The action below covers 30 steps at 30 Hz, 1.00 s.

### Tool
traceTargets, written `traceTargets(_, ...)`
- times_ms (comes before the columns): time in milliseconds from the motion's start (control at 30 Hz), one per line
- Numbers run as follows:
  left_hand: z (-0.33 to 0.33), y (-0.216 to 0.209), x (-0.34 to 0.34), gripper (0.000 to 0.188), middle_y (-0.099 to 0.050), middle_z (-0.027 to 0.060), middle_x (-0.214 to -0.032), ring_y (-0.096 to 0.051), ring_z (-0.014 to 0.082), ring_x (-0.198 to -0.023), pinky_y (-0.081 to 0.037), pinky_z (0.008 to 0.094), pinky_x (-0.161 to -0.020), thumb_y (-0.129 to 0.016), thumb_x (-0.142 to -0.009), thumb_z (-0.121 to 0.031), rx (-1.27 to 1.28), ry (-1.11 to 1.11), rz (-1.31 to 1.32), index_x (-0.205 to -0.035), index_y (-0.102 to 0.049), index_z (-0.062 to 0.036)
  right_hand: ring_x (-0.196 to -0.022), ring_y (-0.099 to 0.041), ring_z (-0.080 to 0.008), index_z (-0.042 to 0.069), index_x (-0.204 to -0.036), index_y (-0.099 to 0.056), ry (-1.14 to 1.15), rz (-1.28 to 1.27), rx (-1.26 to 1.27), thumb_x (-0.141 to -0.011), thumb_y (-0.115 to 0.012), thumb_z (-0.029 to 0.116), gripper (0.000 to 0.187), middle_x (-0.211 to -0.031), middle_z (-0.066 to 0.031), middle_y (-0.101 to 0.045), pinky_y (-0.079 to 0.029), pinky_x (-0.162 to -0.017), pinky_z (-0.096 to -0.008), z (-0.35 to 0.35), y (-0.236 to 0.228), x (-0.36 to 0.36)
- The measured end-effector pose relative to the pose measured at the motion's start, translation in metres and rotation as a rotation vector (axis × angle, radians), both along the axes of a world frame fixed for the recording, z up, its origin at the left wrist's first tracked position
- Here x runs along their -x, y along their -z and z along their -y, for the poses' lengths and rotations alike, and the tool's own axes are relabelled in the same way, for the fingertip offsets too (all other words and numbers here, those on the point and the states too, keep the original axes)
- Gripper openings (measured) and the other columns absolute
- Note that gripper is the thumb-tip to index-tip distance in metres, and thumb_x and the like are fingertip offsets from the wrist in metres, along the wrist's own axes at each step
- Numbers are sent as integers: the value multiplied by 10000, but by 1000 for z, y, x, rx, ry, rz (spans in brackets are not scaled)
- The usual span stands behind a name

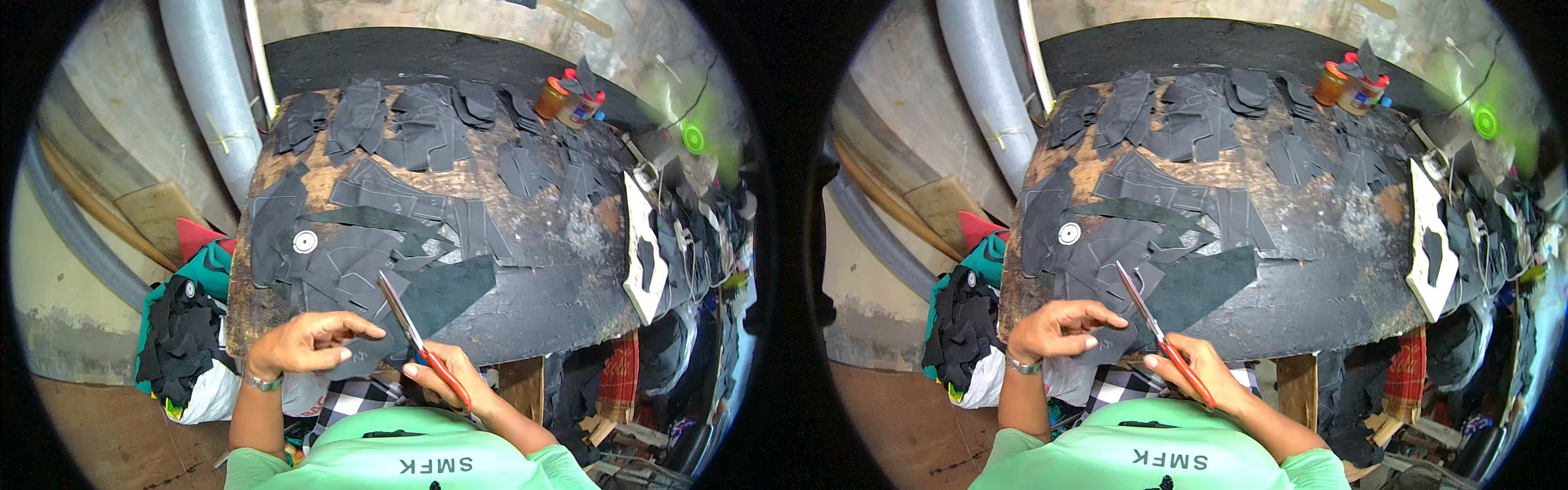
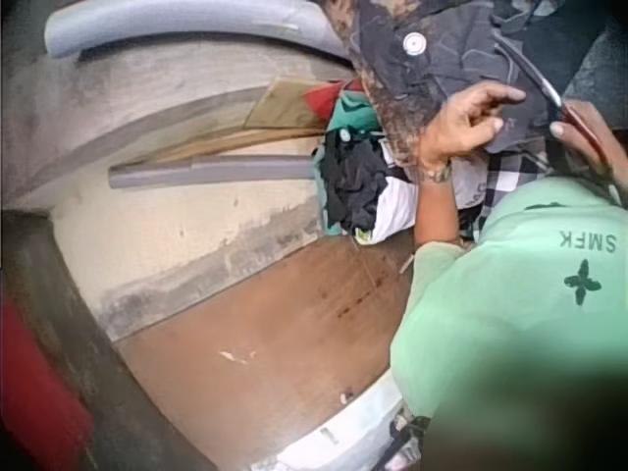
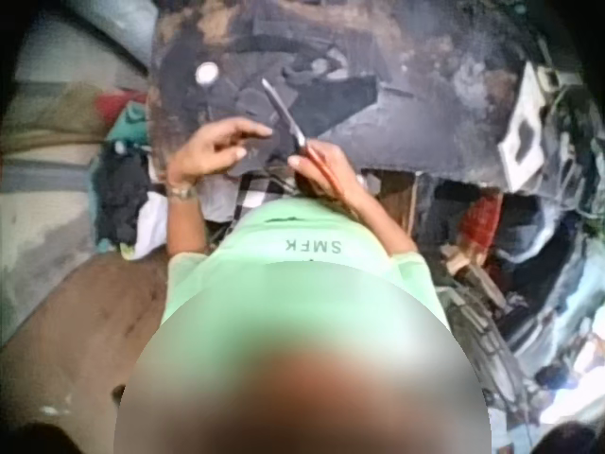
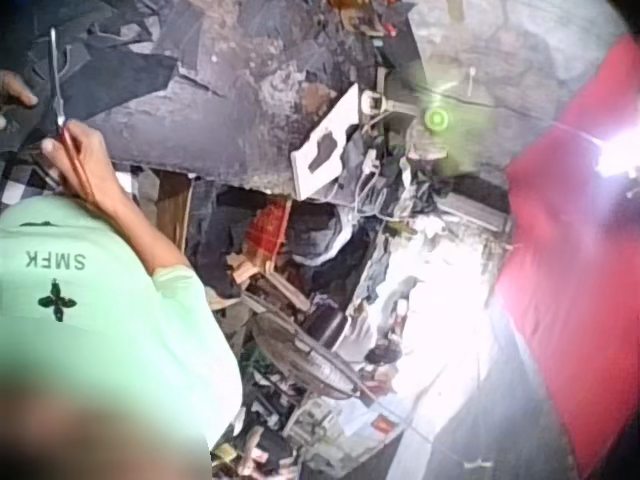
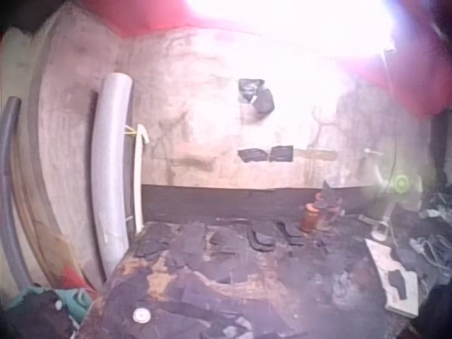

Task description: The person uses scissors to cut black fabric pieces along marked outlines on a worktable. They repeatedly reposition the fabric and trim along the lines, accumulating cut pieces on the table.

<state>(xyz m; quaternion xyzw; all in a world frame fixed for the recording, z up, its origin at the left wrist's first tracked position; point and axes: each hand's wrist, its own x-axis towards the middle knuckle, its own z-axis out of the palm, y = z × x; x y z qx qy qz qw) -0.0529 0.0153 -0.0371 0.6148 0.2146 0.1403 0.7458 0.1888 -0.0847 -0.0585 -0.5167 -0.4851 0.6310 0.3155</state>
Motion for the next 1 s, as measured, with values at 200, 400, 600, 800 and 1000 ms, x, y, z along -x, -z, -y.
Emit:
traceTargets(200, 18, 25, -25, 464, -568, 96, -1138, -546, 84, -950, -468, 236, -825, -628, -871, -9, 162, -87, 54, -1274, -400, -9, -612, -466, -70, 34, -979, -541, 169, -167, -80, -875, -624, 94, 146, -697, 12, -513, -420, -551, -251, -8, 4, 3)
traceTargets(400, 20, 55, -34, 252, -616, 83, -1015, -579, 94, -911, -484, 226, -807, -593, -902, -2, -244, -827, -9, -1143, -521, 8, -446, -544, -171, 36, -789, -495, 639, 46, -512, -805, -655, 310, 317, -550, -67, -558, -406, -439, -296, -101, 17, -96)
traceTargets(600, 22, 67, -35, 221, -591, 82, -1085, -583, 98, -902, -479, 229, -796, -569, -912, -3, -574, -911, -224, -1128, -590, 41, -415, -543, -149, 7, -749, -562, 659, 791, -149, -854, -671, 306, 336, -564, -61, -565, -449, -401, -305, -145, 4, -177)
traceTargets(800, 23, 55, -55, 532, -536, 149, -1075, -529, 329, -965, -457, 401, -851, -800, -698, -237, -1089, -696, -529, -1097, -602, 54, -419, -484, -110, 35, -729, -509, 627, 433, -368, -887, -651, 307, 345, -562, -12, -495, -388, -390, -281, -61, 23, -121)
traceTargets(1000, -4, 44, -48, 353, -555, 154, -1062, -557, 313, -956, -463, 403, -842, -692, -771, -55, -744, -697, -700, -1105, -599, 13, -571, -419, -91, 17, -745, -455, 749, 625, -597, -831, -672, 77, 242, -593, -59, -478, -396, -527, -278, -30, 29, -89)
